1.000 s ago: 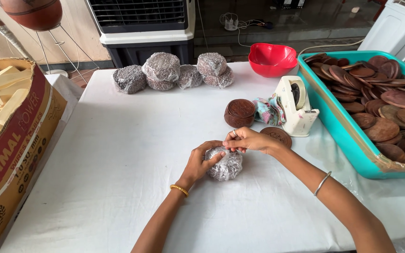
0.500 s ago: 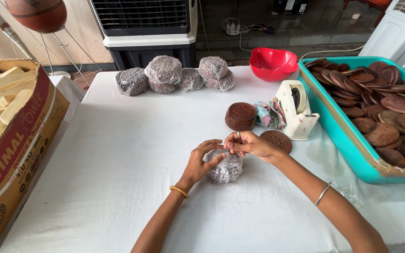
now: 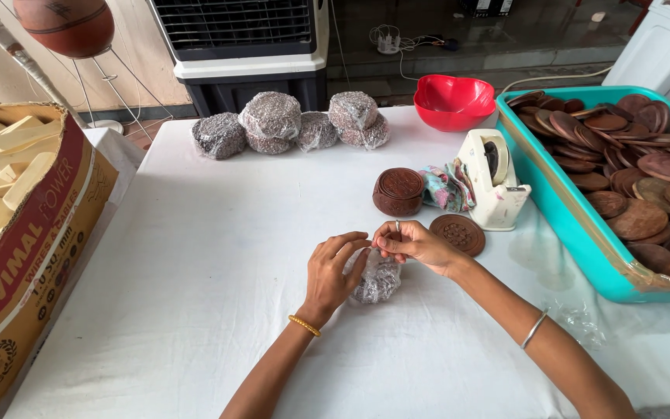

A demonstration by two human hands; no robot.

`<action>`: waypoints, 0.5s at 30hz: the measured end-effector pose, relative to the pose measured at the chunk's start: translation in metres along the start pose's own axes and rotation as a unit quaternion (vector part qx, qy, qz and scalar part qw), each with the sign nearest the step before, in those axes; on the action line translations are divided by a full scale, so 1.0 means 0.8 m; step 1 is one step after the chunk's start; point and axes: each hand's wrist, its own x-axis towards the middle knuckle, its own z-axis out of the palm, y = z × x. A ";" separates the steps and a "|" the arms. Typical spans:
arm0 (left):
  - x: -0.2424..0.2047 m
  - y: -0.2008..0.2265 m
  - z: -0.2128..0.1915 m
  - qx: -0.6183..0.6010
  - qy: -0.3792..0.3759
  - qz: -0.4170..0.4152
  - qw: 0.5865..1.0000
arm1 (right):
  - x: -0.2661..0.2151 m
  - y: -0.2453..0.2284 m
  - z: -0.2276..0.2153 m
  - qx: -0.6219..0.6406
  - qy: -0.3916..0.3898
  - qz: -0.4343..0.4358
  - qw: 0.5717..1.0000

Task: The recorder uses a cloth to wipe and clean small wooden bowls and matching lids on a workshop table.

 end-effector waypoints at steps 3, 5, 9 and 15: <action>0.000 0.002 0.001 0.012 0.008 0.015 1.000 | 0.000 0.003 -0.001 -0.008 -0.004 -0.003 1.000; -0.003 0.001 0.003 0.016 0.005 0.015 1.000 | -0.002 0.001 0.002 -0.009 0.000 -0.002 1.000; -0.005 0.000 0.006 0.024 0.018 0.016 0.999 | -0.003 0.001 0.005 -0.022 0.005 0.002 1.000; -0.005 -0.002 0.009 0.031 0.013 0.004 0.999 | -0.001 0.004 0.005 -0.037 0.014 -0.002 0.999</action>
